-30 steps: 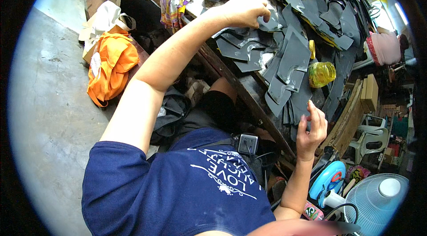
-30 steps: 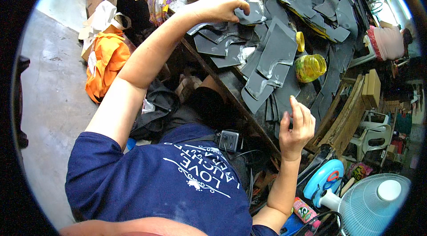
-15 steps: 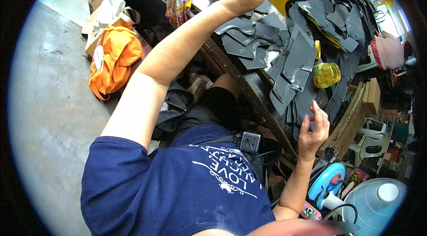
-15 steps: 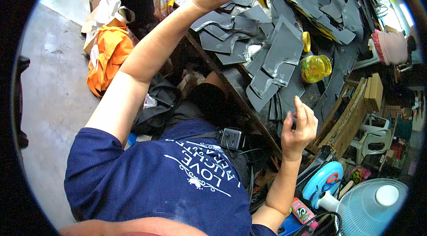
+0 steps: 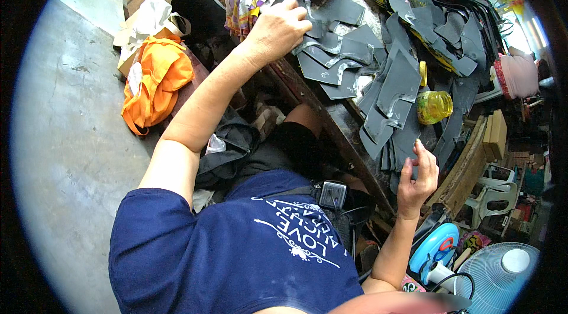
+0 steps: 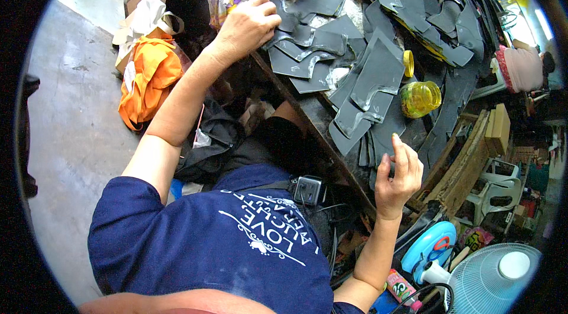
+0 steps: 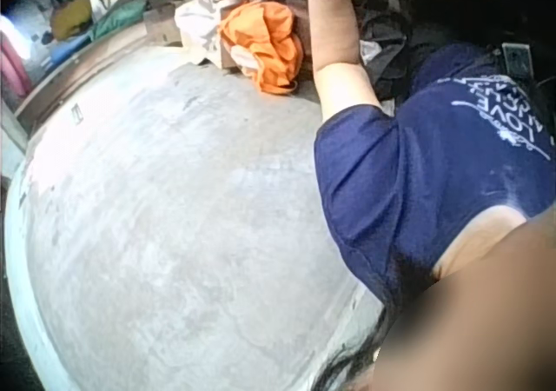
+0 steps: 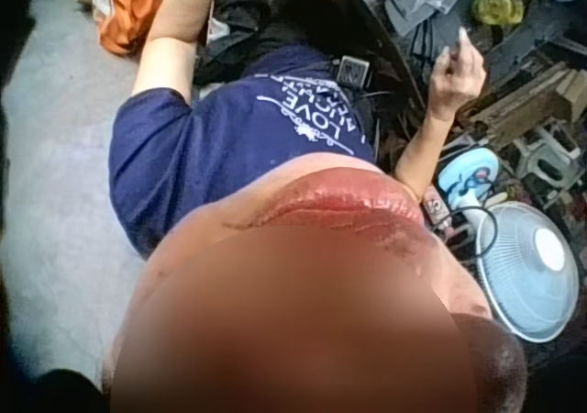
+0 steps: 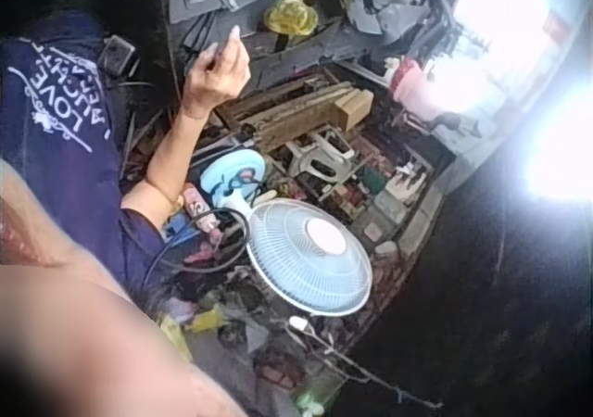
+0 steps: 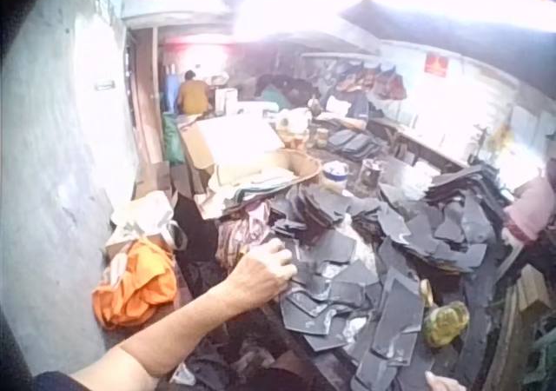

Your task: The person repeatedly picks up dark gray cut pieces from a pile on a table, flips them over, and places them back down. The person handles the pieces one at a time, occasionally moving other pieces aside to reach the work.

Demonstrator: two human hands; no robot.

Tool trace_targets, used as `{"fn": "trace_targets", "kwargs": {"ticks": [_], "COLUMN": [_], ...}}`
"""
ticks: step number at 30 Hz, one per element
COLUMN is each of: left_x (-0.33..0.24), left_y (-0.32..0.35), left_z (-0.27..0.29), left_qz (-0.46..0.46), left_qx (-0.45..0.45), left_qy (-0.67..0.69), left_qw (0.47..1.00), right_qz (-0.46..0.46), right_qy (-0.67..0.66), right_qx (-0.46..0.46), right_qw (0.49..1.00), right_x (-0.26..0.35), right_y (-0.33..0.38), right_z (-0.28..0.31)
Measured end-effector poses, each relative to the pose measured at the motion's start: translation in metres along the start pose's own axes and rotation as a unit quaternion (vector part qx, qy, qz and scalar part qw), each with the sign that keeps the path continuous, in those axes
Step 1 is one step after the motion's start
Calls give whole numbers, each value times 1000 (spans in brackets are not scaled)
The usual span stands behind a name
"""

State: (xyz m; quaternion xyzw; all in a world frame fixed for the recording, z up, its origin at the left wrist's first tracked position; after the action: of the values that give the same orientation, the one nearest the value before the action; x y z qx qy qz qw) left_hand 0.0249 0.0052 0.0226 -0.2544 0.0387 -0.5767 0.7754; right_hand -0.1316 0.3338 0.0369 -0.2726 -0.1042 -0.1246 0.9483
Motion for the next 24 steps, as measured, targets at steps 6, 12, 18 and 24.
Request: {"fn": "trace_targets", "kwargs": {"ticks": [6, 12, 18, 24], "left_x": [15, 19, 12, -2], "left_y": [-8, -21, -61, -114], "left_z": [-29, -23, -23, -40], "left_qz": [48, 95, 97, 54], "left_qx": [9, 53, -7, 106], "left_qy": [189, 187, 149, 74], "left_qw": [981, 976, 984, 990], "right_qz": [7, -4, 3, -3], "right_qy": [4, -13, -5, -3], "right_qx": [-3, 4, -1, 7], "right_qw": [1000, 1000, 1000, 1000], "right_x": [2, 1, 1, 2], "right_y": [-3, -1, -3, 1], "right_z": [1, 2, 3, 3]}}
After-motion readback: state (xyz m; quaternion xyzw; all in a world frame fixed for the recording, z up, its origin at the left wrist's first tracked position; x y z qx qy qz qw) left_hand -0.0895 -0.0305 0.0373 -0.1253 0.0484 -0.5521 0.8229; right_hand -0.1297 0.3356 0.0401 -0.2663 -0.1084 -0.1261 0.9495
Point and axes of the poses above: each hand's wrist, its own y-axis away from the middle knuckle, its own z-axis out of the back of the hand, x = y × z, the point moved 6 cm from there along -y, towards the middle knuckle, and after that the axes turned 7 degrees about x, right-handed, at the moved point
